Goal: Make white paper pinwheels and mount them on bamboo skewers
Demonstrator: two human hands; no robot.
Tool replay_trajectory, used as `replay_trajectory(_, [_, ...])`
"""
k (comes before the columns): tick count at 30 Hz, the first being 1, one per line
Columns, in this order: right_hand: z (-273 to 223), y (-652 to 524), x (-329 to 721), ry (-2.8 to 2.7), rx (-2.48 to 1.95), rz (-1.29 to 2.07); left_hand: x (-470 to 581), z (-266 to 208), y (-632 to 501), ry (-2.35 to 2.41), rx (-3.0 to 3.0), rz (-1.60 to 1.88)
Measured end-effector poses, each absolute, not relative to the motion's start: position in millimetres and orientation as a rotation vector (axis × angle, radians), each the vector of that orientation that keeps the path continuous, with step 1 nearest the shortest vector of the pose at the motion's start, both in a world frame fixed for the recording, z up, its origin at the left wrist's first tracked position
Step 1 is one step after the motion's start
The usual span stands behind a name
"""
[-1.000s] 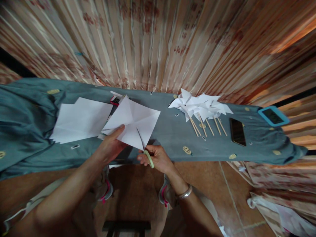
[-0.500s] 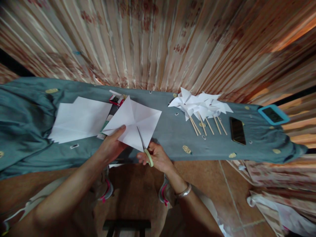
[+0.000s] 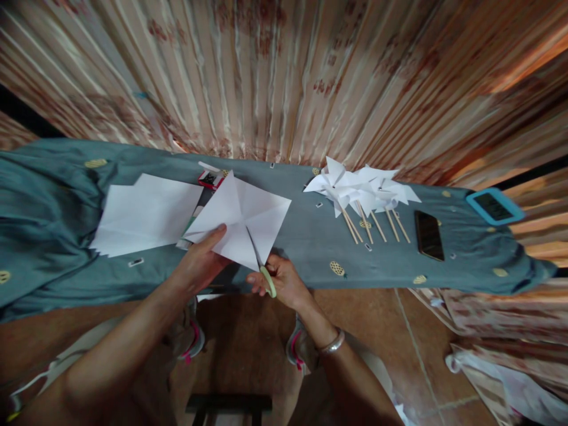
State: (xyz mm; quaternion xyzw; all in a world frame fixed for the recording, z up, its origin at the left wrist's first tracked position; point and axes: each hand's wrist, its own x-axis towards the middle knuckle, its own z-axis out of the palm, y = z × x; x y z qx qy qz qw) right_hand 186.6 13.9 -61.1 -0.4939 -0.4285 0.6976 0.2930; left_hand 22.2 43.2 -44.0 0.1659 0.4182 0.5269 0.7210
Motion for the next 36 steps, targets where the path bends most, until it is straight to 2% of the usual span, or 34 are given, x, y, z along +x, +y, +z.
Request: replay_trajectory(36, [-67.7,13.5,187.0,-1.162,-1.279,1.846,22.9,-43.5,41.7,0.934,0.381,1.166])
